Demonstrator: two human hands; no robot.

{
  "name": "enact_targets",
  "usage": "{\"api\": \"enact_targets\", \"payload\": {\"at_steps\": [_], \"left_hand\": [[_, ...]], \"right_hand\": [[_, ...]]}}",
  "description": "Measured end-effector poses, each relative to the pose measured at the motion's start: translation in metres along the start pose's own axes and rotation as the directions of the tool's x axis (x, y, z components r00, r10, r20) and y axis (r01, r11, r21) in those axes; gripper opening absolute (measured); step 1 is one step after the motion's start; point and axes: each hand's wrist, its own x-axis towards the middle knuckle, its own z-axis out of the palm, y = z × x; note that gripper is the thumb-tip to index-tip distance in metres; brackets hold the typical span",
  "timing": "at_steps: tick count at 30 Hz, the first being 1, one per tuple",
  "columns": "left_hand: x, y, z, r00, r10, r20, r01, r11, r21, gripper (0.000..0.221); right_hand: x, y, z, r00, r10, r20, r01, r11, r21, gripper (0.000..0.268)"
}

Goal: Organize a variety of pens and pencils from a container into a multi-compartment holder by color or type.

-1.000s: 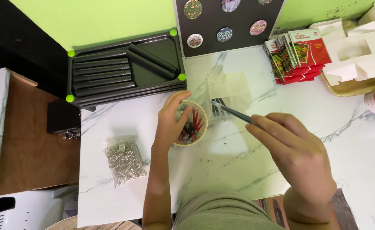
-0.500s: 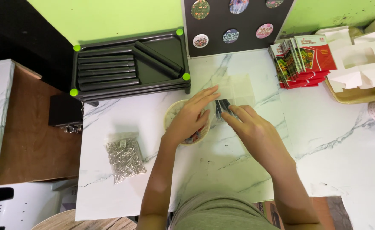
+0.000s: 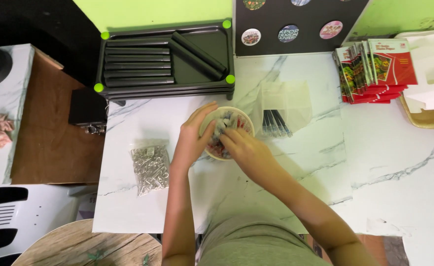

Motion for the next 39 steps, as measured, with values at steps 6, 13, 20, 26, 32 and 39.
{"api": "enact_targets", "payload": {"at_steps": [6,13,20,26,32,39], "left_hand": [[-0.010,-0.017,0.007,0.997,-0.050,-0.060,0.049,0.999,-0.025,0.031],[-0.012,-0.015,0.014,0.993,-0.080,-0.085,0.076,0.995,-0.059,0.028],[-0.012,-0.019,0.014,0.994,-0.056,-0.097,0.050,0.996,-0.069,0.028],[-0.013,-0.020,0.015,0.993,-0.085,-0.086,0.074,0.990,-0.120,0.028],[-0.014,-0.015,0.012,0.993,-0.093,-0.072,0.082,0.986,-0.145,0.032],[-0.010,0.006,0.014,0.995,-0.092,-0.044,0.087,0.992,-0.096,0.032]], "right_hand": [[0.020,0.024,0.042,0.989,-0.051,-0.141,0.064,0.994,0.083,0.036],[0.019,0.031,0.036,0.990,0.001,-0.143,0.009,0.998,0.070,0.035],[0.016,0.031,0.026,0.990,0.013,-0.138,0.008,0.989,0.150,0.031],[0.018,0.029,0.041,0.994,-0.056,-0.091,0.078,0.964,0.253,0.030],[0.016,0.029,0.041,0.992,0.092,-0.090,-0.063,0.955,0.289,0.017],[-0.009,-0.028,-0.102,0.939,0.006,-0.344,0.054,0.985,0.163,0.021]]}}
